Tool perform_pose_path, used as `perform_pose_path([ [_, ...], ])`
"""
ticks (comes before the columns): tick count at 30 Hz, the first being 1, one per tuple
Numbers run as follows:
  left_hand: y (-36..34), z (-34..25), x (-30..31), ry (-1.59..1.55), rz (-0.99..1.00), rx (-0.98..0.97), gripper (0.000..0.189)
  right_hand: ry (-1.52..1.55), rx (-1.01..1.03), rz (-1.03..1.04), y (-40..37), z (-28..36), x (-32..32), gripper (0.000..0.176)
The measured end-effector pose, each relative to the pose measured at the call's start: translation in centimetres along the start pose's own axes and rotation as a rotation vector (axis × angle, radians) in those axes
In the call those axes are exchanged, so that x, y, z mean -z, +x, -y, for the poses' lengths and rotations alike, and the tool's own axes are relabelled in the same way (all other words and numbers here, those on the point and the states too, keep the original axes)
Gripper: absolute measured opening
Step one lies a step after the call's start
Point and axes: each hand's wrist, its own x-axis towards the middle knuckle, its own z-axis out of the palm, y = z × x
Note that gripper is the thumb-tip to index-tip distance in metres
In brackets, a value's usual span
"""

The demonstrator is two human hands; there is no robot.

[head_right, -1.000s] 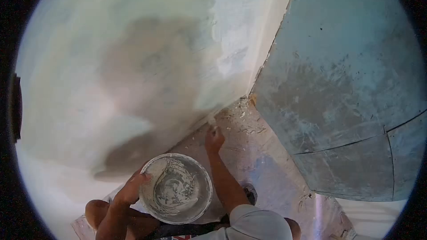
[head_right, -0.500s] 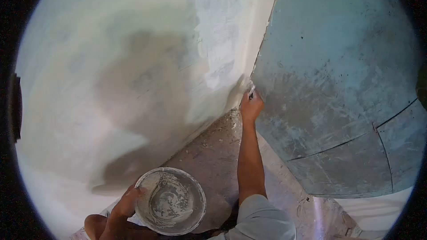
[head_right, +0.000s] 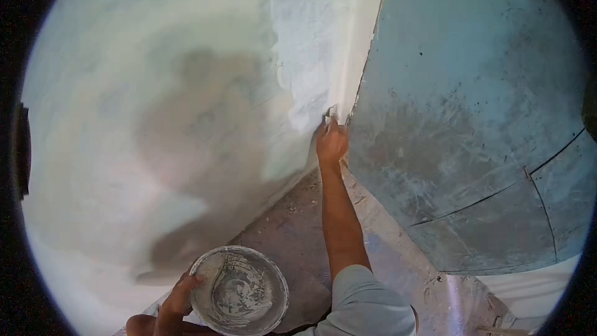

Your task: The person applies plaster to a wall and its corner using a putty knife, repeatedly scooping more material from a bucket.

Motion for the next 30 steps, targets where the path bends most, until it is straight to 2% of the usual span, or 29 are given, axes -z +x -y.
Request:
perform_pose_path([
  [3, 0.1, 0.1, -0.1, 0.01, -0.031, 0.027, 0.061, 0.088, 0.053, 0.003, 0.3, -0.3, -0.4, 0.038],
  [4, 0.0, 0.1, -0.1, 0.017, -0.04, 0.038, 0.061, 0.231, 0.129, -0.074, 0.1, 0.0, -0.2, 0.021],
  [7, 0.4, 0.9, 0.6, -0.016, -0.048, 0.073, 0.058, 0.331, 0.194, 0.036, -1.6, 1.3, 2.2, 0.011],
  [9, 0.2, 0.0, 0.2, 0.001, -0.02, 0.085, 0.056, 0.507, 0.301, 0.212, -2.8, 1.7, 6.1, 0.009],
  [10, 0.3, -0.4, 0.0, -0.009, -0.029, 0.106, 0.056, 0.599, 0.241, 0.317, -3.2, 0.7, 6.7, 0.009],
  [15, 0.6, 0.0, 0.5, -0.001, 0.025, 0.034, 0.058, 0.349, -0.056, -0.023, -0.9, -1.2, 6.2, 0.016],
  [16, 0.4, -0.4, 0.3, 0.033, 0.006, 0.056, 0.06, 0.306, 0.027, -0.124, -0.3, -0.7, 6.1, 0.018],
  [18, -0.2, -1.3, -0.6, 0.032, -0.008, 0.066, 0.061, 0.222, -0.033, -0.071, 0.3, -0.9, 4.1, 0.019],
  [20, 0.6, 0.5, 1.1, -0.001, 0.024, 0.08, 0.062, 0.195, -0.013, -0.054, 0.1, -0.2, 3.2, 0.019],
  [22, 0.6, 1.3, 1.4, -0.012, 0.013, 0.087, 0.062, 0.15, -0.086, -0.121, -0.4, 0.4, 1.2, 0.034],
  [23, 0.5, 1.4, 1.7, -0.038, 0.003, 0.1, 0.063, 0.193, -0.049, -0.056, -0.2, 0.2, 0.6, 0.043],
  [26, -0.4, -0.5, -0.2, -0.04, -0.035, 0.108, 0.065, 0.257, -0.002, -0.072, -0.3, 0.2, -0.4, 0.043],
  [27, -0.2, -0.1, 0.3, -0.046, -0.009, 0.11, 0.065, 0.333, -0.037, -0.02, -0.5, 1.3, 1.3, 0.043],
  [29, 0.3, 0.8, 1.3, -0.058, 0.044, 0.114, 0.067, 0.324, 0.064, 0.093, -2.3, 1.0, 1.7, 0.042],
  [30, 0.2, 0.5, 1.0, -0.039, 0.025, 0.12, 0.067, 0.4, 0.273, -0.086, -2.5, 1.4, 3.4, 0.033],
])
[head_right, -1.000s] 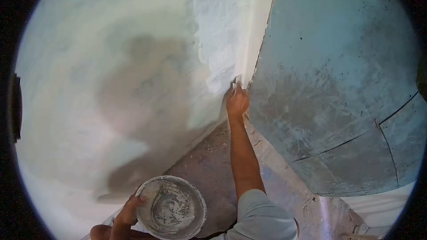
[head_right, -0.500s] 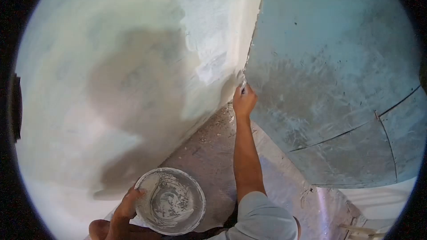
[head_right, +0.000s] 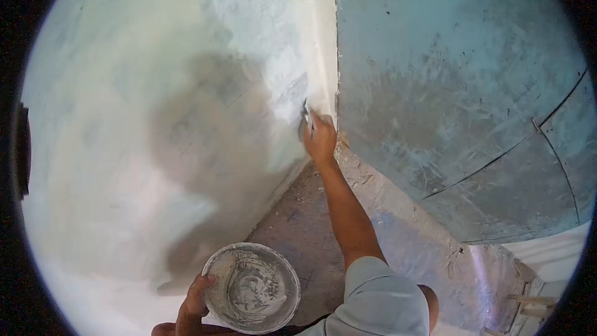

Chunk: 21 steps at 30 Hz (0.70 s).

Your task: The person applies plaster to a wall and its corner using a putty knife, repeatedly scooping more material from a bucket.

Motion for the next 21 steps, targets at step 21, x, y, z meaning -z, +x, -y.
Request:
perform_pose_path([
  [21, 0.0, 1.2, 0.9, -0.031, -0.148, -0.015, 0.055, 0.083, -0.25, 0.018, -1.6, -2.8, 0.5, 0.02],
])
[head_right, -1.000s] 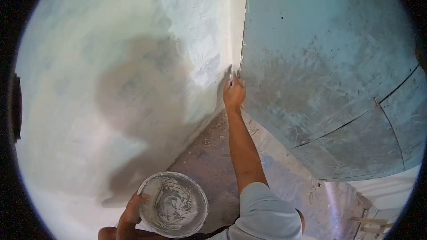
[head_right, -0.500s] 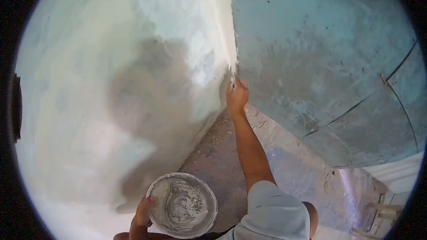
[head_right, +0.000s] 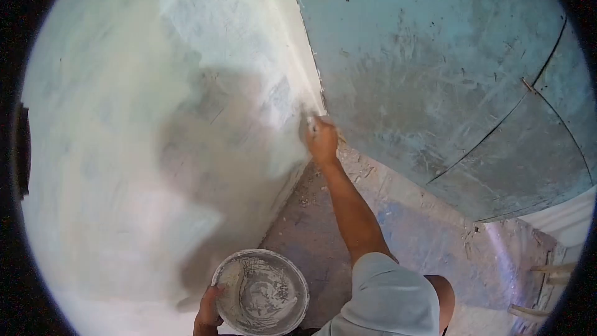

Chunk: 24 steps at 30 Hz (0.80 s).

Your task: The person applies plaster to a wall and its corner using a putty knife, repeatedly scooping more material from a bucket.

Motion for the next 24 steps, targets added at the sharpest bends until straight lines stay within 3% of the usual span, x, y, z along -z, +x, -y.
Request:
perform_pose_path([
  [1, 0.0, -0.4, -0.2, -0.003, -0.002, 0.004, 0.055, -0.007, 0.054, -0.14, 0.5, -0.3, 0.0, 0.018],
  [3, 0.1, -0.9, -0.1, 0.038, 0.163, 0.01, 0.054, -0.096, 0.055, -0.161, 1.3, -0.6, -0.7, 0.021],
  [5, 0.3, -0.6, -0.2, 0.021, 0.138, -0.008, 0.053, -0.197, -0.037, -0.158, 1.9, -0.4, -1.9, 0.031],
  [8, 0.3, -0.2, -0.1, -0.015, 0.068, -0.053, 0.05, -0.238, -0.014, -0.193, 2.2, 0.3, -4.2, 0.04],
  [9, 0.5, 0.2, 0.6, 0.028, 0.077, -0.016, 0.051, -0.223, -0.117, -0.11, 1.9, 0.9, -4.7, 0.048],
  [11, 0.5, 0.2, 0.5, 0.062, 0.09, 0.023, 0.052, -0.157, 0.009, -0.125, -0.1, 2.3, -5.4, 0.048],
  [12, 0.2, -0.4, -0.3, 0.078, 0.087, 0.001, 0.053, -0.221, 0.019, -0.034, -1.7, 3.7, -4.5, 0.048],
  [14, 0.2, 0.0, 0.4, 0.035, 0.077, 0.015, 0.056, 0.02, 0.231, 0.004, -3.2, 5.7, -1.6, 0.045],
  [15, 0.2, 0.0, 0.5, 0.023, 0.07, 0.01, 0.056, -0.012, 0.258, -0.022, -3.1, 4.9, -1.0, 0.041],
  [17, 0.2, 0.1, 0.1, 0.008, 0.113, -0.003, 0.056, -0.075, -0.037, -0.069, -1.9, 4.3, 0.2, 0.033],
  [18, -1.0, -1.6, -1.6, 0.068, 0.026, 0.073, 0.058, -0.318, -0.115, -0.081, -1.4, 0.6, -1.4, 0.031],
  [20, 0.1, -0.7, -0.1, 0.086, 0.077, 0.016, 0.058, -0.319, -0.105, -0.054, 1.1, -0.7, -1.8, 0.036],
  [24, -0.1, -1.2, -1.0, 0.066, 0.113, -0.05, 0.058, -0.265, -0.113, 0.02, 1.3, 2.5, -3.8, 0.047],
])
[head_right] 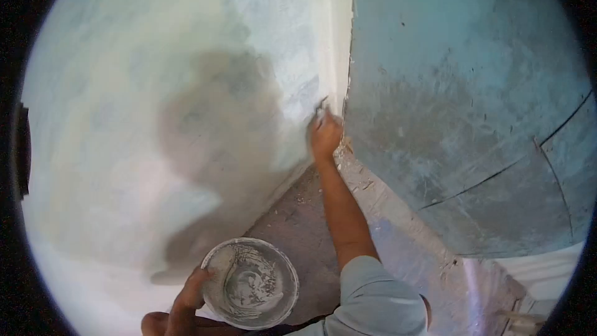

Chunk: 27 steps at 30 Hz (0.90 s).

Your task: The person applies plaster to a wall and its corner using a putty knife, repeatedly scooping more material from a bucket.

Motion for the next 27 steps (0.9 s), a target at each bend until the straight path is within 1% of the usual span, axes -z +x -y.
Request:
perform_pose_path([
  [1, 0.0, 0.0, -0.1, 0.039, 0.027, -0.028, 0.057, -0.093, -0.006, 0.074, -1.5, 1.8, 0.2, 0.051],
  [3, -0.4, -0.5, -1.2, 0.0, -0.008, -0.017, 0.057, -0.023, 0.18, 0.054, -5.8, 3.7, 0.7, 0.053],
  [5, -0.7, -0.1, -1.4, 0.018, -0.064, -0.008, 0.056, 0.151, 0.35, 0.201, -8.9, 5.9, 5.4, 0.047],
  [7, -1.2, 0.9, -1.3, 0.024, -0.131, -0.013, 0.054, 0.364, 0.375, 0.223, -9.9, 6.6, 8.9, 0.037],
  [8, -1.4, 1.0, -1.6, 0.073, -0.116, -0.127, 0.053, 0.456, 0.335, 0.112, -9.7, 7.1, 10.2, 0.025],
  [9, -1.5, 1.5, -1.7, 0.113, -0.108, -0.231, 0.053, 0.528, 0.26, 0.074, -8.9, 7.6, 11.7, 0.014],
  [10, -1.4, 2.7, -1.4, 0.104, -0.148, -0.202, 0.055, 0.599, 0.173, 0.059, -8.4, 8.3, 13.6, 0.011],
  [11, -1.3, 3.7, -0.9, 0.093, -0.191, -0.167, 0.058, 0.728, -0.007, 0.223, -7.8, 9.9, 16.2, 0.011],
  [12, -1.5, 4.0, -1.2, 0.073, -0.207, -0.206, 0.06, 0.842, -0.2, 0.389, -7.1, 11.4, 18.5, 0.014],
  [13, -1.7, 4.0, -2.1, 0.056, -0.227, -0.248, 0.062, 0.884, -0.101, 0.535, -7.0, 11.9, 19.9, 0.011],
  [14, -2.3, 3.1, -3.3, 0.065, -0.23, -0.259, 0.062, 0.935, 0.007, 0.673, -6.9, 12.3, 20.6, 0.013],
  [15, -2.8, 2.2, -4.4, 0.084, -0.227, -0.281, 0.062, 0.801, 0.073, 0.841, -6.9, 12.6, 21.9, 0.012],
  [16, -2.8, 2.3, -4.7, 0.061, -0.272, -0.279, 0.062, 0.661, 0.151, 0.989, -7.3, 12.6, 22.7, 0.011],
  [17, -2.6, 2.4, -4.9, 0.076, -0.264, -0.315, 0.061, 0.838, 0.082, 1.054, -9.1, 13.4, 22.6, 0.011],
  [19, -2.3, 2.5, -5.6, 0.122, -0.264, -0.384, 0.061, 0.645, 0.2, 1.194, -10.6, 14.2, 23.1, 0.014],
  [20, -3.3, 3.1, -3.9, 0.105, -0.272, -0.402, 0.061, 0.617, 0.314, 1.246, -12.6, 15.4, 22.4, 0.014],
  [22, -3.3, 3.3, -4.1, 0.099, -0.317, -0.454, 0.057, 0.609, 0.362, 1.237, -14.6, 16.2, 22.0, 0.012],
  [23, -3.6, 3.4, -4.4, 0.043, -0.311, -0.473, 0.056, 0.591, 0.387, 1.219, -15.5, 16.6, 21.9, 0.011],
  [25, -3.6, 3.1, -4.6, 0.008, -0.311, -0.47, 0.055, 0.554, 0.422, 1.199, -16.2, 16.9, 21.1, 0.013],
  [27, -3.3, 2.0, -3.9, -0.028, -0.29, -0.448, 0.055, 0.425, 0.52, 1.145, -16.7, 17.8, 19.9, 0.016],
])
